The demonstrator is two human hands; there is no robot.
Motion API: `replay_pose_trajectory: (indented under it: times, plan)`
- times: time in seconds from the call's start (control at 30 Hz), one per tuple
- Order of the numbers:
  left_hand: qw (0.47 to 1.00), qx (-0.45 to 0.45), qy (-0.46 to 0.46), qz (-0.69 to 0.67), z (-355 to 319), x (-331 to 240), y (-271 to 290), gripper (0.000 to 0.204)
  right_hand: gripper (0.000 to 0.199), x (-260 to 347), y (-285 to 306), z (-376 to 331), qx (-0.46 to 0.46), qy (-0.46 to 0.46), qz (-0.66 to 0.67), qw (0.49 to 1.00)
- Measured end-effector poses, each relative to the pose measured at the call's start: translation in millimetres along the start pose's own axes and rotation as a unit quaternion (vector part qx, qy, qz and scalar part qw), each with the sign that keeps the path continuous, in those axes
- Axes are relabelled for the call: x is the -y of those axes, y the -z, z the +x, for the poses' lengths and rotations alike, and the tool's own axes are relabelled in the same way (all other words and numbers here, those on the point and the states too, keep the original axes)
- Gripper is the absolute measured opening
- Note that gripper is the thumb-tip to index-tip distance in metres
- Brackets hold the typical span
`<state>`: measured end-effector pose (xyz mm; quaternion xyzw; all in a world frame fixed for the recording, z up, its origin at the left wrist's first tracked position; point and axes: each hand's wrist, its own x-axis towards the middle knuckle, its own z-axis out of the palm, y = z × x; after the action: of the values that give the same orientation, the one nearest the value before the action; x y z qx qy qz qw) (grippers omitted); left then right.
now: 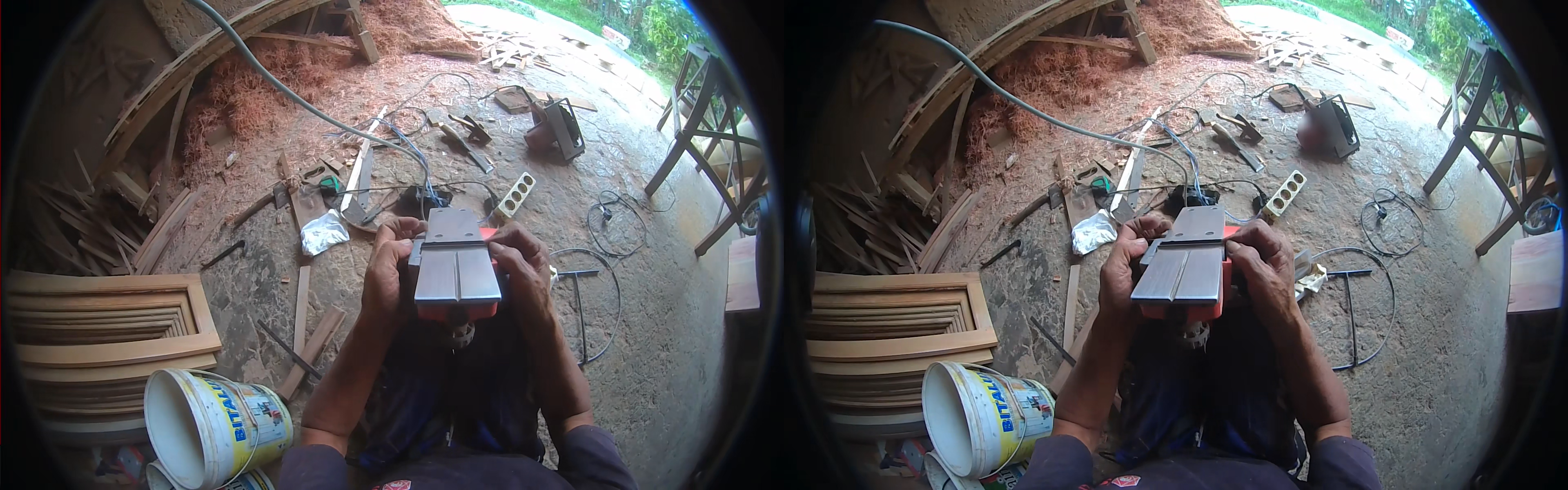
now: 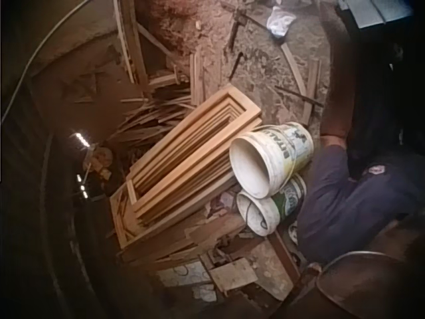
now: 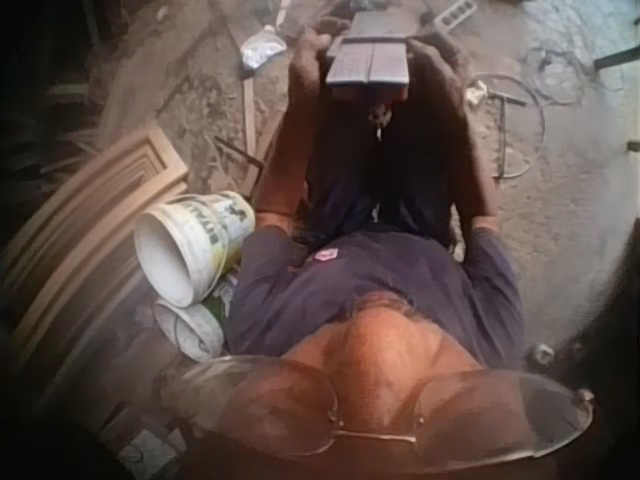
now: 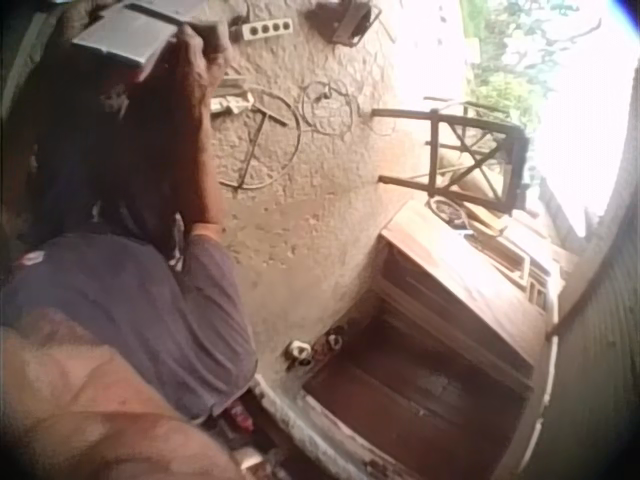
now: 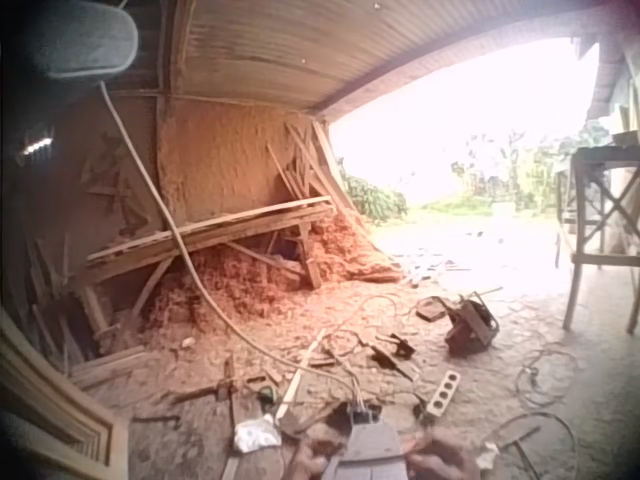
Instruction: The person sits on the floor and assembles a handheld power tool by attaching a metal base plate to the motor housing. They use a screwdriver to tighten screws and a hammer to tap the components into alignment.
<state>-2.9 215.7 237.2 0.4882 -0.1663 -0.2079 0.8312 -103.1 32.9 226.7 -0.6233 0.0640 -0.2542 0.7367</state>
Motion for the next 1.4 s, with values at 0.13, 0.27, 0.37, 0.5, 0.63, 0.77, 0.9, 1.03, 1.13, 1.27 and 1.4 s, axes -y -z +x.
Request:
replay_pose_trajectory:
  times: [0.13,0.27,0.37,0.5,0.63,0.77,0.9,1.03,1.13,1.27,1.4]
  plan:
    - [0.999,-0.018,-0.011,-0.031,-17,-7,-13,0.031,0.01,4,4,-7,0.046,0.1,-0.058,0.992]
    - [0.998,-0.035,-0.041,-0.043,-32,-8,-15,0.044,0.013,17,12,-7,0.125,0.168,-0.155,0.966]
    - [0.997,-0.02,-0.061,-0.052,-33,-8,-14,0.049,0.015,40,24,4,0.216,0.167,-0.184,0.944]
    - [0.997,-0.014,-0.055,-0.043,-32,-7,-12,0.053,0.013,63,22,20,0.29,0.145,-0.321,0.89]
    - [0.998,-0.007,-0.061,-0.021,-31,-6,-9,0.055,0.009,89,11,41,0.381,0.149,-0.396,0.822]
    - [0.998,-0.01,-0.058,-0.034,-32,-4,-9,0.055,0.007,98,4,55,0.446,0.144,-0.42,0.777]
    - [0.998,-0.013,-0.052,-0.026,-32,-4,-6,0.055,0.006,95,1,61,0.467,0.179,-0.432,0.751]
    - [0.998,-0.01,-0.053,-0.021,-31,0,-4,0.054,0.006,99,-3,60,0.466,0.137,-0.473,0.735]
    - [0.998,-0.005,-0.046,-0.052,-34,-7,-6,0.053,0.007,105,-11,60,0.466,0.146,-0.468,0.736]
    - [0.997,0.003,-0.044,-0.063,-35,-7,-9,0.052,0.008,95,-20,59,0.463,0.186,-0.441,0.746]
    - [0.997,0.005,-0.043,-0.059,-35,-5,-5,0.051,0.008,97,-26,60,0.472,0.18,-0.45,0.737]
